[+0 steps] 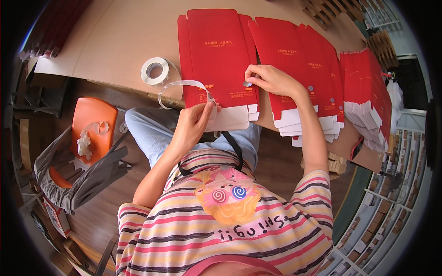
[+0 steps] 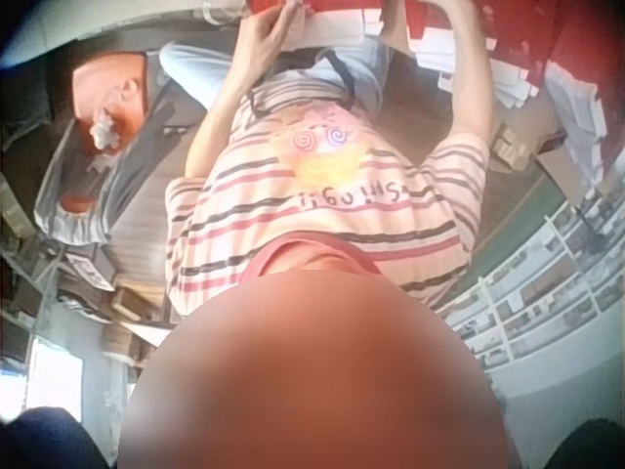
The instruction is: The person is peeling small circular stickers from a roll and applying them to the bottom corner of red paper folders.
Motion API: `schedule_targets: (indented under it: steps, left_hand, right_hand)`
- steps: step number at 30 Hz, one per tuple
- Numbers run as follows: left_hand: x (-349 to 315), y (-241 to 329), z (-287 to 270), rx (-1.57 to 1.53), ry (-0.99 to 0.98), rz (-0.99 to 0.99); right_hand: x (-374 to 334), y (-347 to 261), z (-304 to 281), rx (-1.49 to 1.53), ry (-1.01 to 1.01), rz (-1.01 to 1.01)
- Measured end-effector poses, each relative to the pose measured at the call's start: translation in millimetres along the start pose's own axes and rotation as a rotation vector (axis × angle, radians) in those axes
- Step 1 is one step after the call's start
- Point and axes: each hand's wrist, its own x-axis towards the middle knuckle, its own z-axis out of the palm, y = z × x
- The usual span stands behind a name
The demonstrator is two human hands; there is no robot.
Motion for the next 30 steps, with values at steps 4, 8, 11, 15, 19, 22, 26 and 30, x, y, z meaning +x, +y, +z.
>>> schedule_targets:
  steps: [4,8,11,15,19,22,26,30]
  left_hand:
    - [0,-1,2,-0.04,0.022,0.014]
    - [2,-4,3,-0.062,0.05,0.044]
    - [2,-3,3,-0.064,0.047,0.036]
    - [2,-2,3,-0.1,0.033,0.008]
    - [3,-1,1,-0.057,0.017,0.0]
    - [3,1,-1,-0.053,-0.017,-0.039]
    - [2,2,-1,-0.086,-0.019,-0.041]
    - [4,-4,-3,-0.068,-0.021,-0.051]
  right_hand:
    - [5,9,-1,0.044,0.006,-0.081]
    - [5,5,-1,0.017,0.029,-0.07]
    - [4,6,2,0.023,0.043,-0.047]
    - [2,7,4,0.069,0.069,-0.031]
    - [2,7,4,0.081,0.057,-0.019]
    - [2,4,10,0.015,0.106,-0.055]
    - [-3,-15,20,-0.236,0.295,-0.055]
    - [-11,-22,30,-0.204,0.532,0.221]
